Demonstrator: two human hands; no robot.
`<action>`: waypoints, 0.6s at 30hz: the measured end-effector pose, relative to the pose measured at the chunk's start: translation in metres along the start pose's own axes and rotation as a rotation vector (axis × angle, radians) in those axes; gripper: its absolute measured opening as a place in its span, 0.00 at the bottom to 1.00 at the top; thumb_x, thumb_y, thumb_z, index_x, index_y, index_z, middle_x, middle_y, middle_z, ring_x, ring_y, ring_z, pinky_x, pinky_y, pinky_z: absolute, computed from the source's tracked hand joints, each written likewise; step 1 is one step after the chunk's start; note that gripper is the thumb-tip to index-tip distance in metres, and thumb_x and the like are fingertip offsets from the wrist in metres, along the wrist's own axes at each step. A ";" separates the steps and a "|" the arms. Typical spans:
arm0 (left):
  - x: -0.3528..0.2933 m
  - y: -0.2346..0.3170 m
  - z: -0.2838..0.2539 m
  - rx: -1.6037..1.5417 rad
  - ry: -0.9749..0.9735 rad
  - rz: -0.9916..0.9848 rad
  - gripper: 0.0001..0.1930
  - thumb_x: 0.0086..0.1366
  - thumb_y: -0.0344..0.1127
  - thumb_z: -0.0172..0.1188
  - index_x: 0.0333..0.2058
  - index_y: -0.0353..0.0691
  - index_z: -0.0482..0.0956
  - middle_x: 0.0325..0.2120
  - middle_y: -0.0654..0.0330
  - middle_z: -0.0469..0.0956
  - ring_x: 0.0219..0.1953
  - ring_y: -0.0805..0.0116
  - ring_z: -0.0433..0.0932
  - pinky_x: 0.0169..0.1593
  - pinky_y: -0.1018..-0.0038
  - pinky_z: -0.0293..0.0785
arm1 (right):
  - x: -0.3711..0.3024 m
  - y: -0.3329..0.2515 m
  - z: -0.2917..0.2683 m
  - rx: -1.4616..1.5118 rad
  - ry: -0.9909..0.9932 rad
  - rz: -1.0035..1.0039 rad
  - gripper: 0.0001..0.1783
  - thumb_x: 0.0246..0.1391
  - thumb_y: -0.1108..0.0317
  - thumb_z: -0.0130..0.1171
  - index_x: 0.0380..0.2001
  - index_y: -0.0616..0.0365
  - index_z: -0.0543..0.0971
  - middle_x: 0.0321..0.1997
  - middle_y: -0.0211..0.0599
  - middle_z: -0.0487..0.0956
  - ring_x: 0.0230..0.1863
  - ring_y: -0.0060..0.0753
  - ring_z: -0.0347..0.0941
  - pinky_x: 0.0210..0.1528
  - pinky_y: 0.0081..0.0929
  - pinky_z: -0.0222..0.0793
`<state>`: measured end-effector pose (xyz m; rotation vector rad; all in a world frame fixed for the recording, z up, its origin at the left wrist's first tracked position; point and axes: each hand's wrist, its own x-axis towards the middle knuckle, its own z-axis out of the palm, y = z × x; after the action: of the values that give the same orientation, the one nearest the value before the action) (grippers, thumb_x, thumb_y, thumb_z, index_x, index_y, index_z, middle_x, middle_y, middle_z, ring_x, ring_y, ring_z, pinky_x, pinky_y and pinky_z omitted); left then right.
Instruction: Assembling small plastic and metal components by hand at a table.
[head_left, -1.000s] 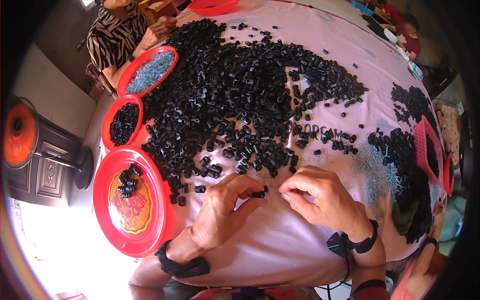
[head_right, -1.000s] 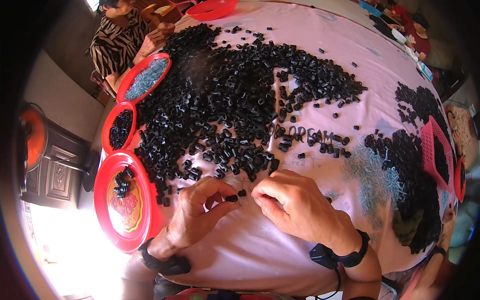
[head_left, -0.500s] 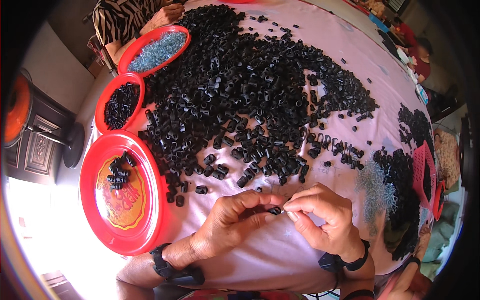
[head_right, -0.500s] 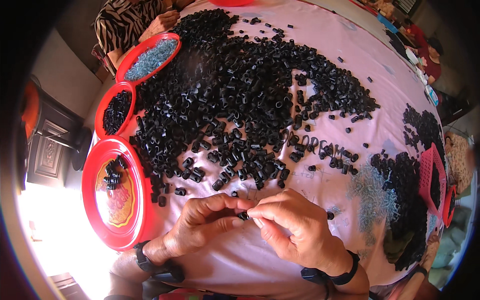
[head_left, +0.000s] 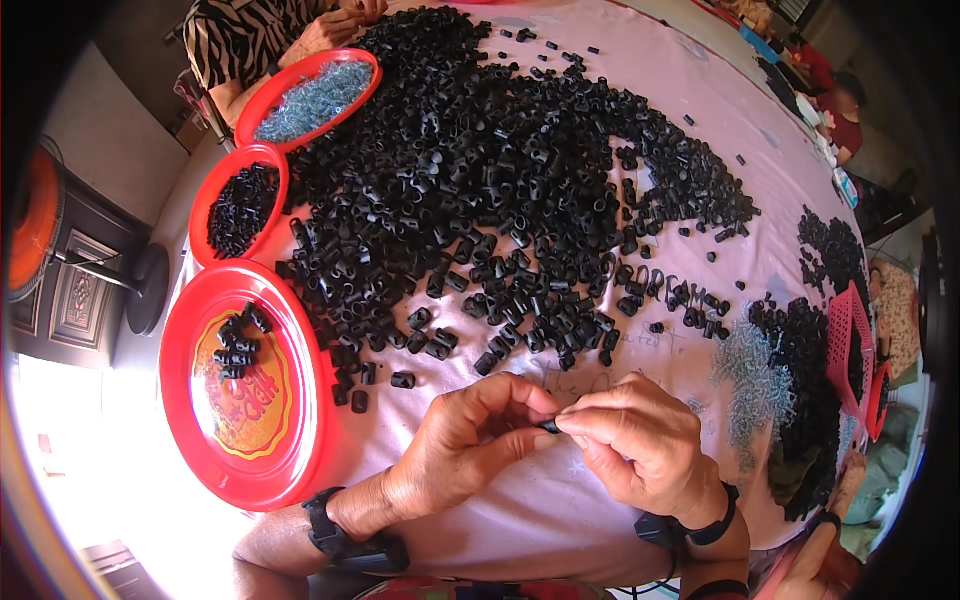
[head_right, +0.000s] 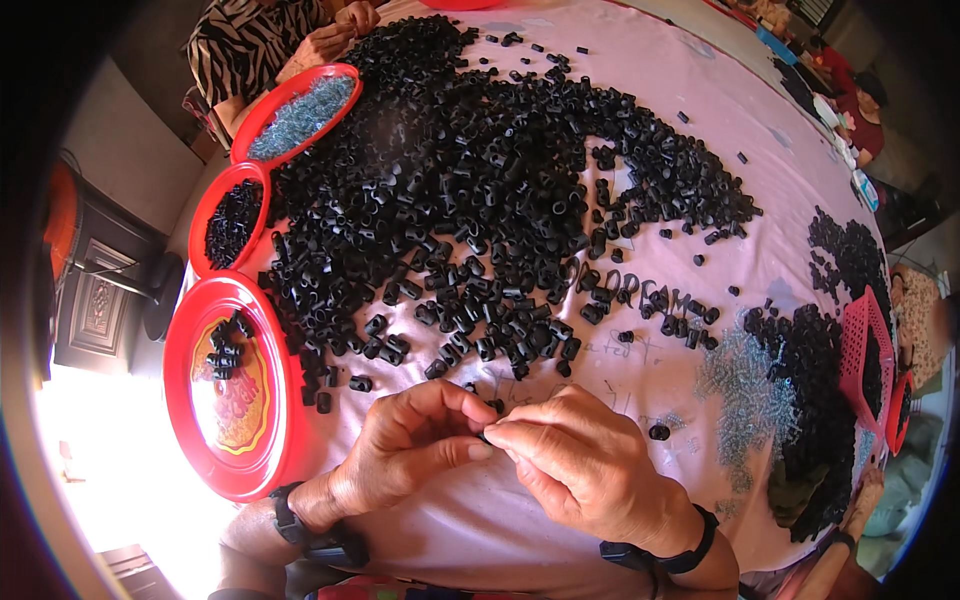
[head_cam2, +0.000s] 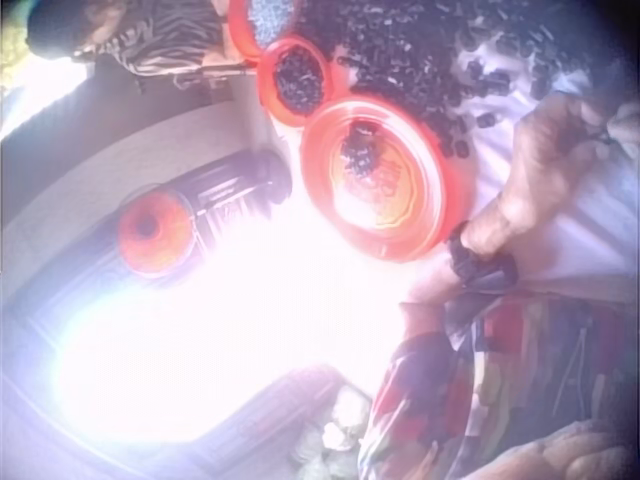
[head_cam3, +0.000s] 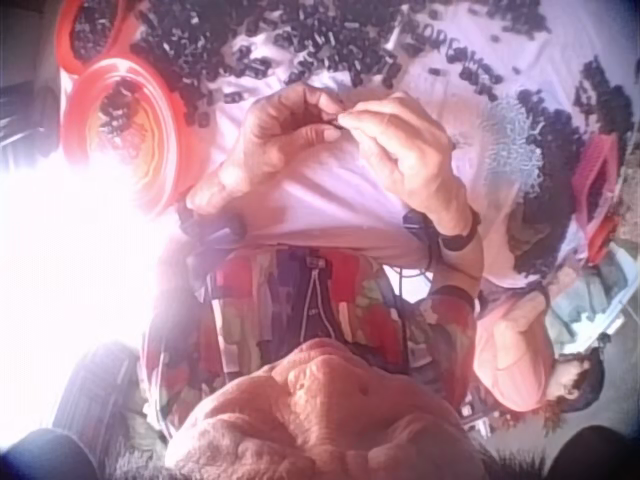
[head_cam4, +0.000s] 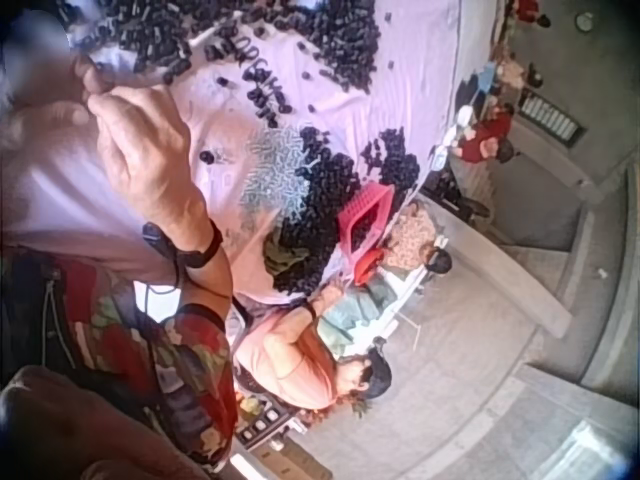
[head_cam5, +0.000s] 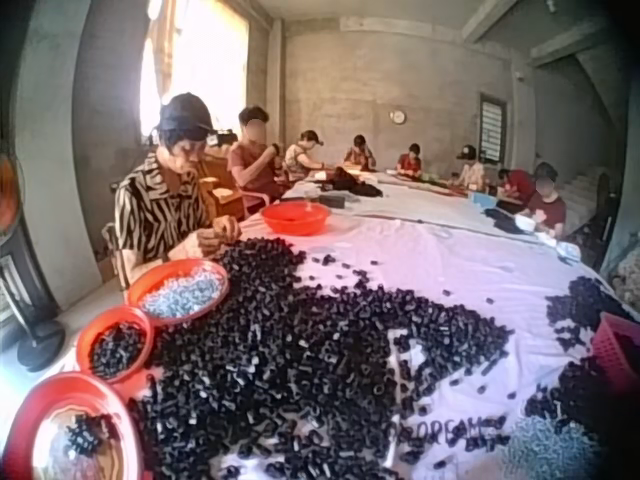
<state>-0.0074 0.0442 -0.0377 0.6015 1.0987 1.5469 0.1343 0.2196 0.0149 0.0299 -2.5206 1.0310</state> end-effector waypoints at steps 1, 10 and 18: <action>0.000 0.001 0.000 -0.049 -0.004 0.005 0.13 0.72 0.24 0.63 0.54 0.34 0.78 0.46 0.66 0.80 0.51 0.80 0.77 0.58 0.79 0.75 | 0.000 -0.001 0.000 -0.003 -0.004 -0.010 0.18 0.48 0.84 0.67 0.44 0.60 0.85 0.40 0.39 0.84 0.33 0.38 0.80 0.34 0.31 0.78; 0.003 0.023 -0.009 -0.218 0.091 -0.015 0.13 0.73 0.29 0.63 0.54 0.38 0.81 0.46 0.65 0.82 0.41 0.81 0.74 0.46 0.80 0.73 | 0.003 0.010 0.004 -0.250 -0.044 -0.003 0.18 0.48 0.80 0.68 0.44 0.59 0.85 0.39 0.34 0.82 0.35 0.36 0.77 0.37 0.32 0.77; 0.004 0.014 -0.005 -0.028 0.105 0.077 0.15 0.74 0.28 0.61 0.58 0.38 0.79 0.46 0.65 0.83 0.38 0.83 0.73 0.44 0.81 0.73 | -0.001 0.017 0.018 -0.421 -0.177 -0.080 0.18 0.48 0.77 0.65 0.45 0.60 0.84 0.43 0.33 0.80 0.39 0.34 0.74 0.41 0.29 0.75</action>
<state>-0.0190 0.0464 -0.0280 0.5551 1.1420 1.6734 0.1254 0.2194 -0.0083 0.1031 -2.8214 0.4698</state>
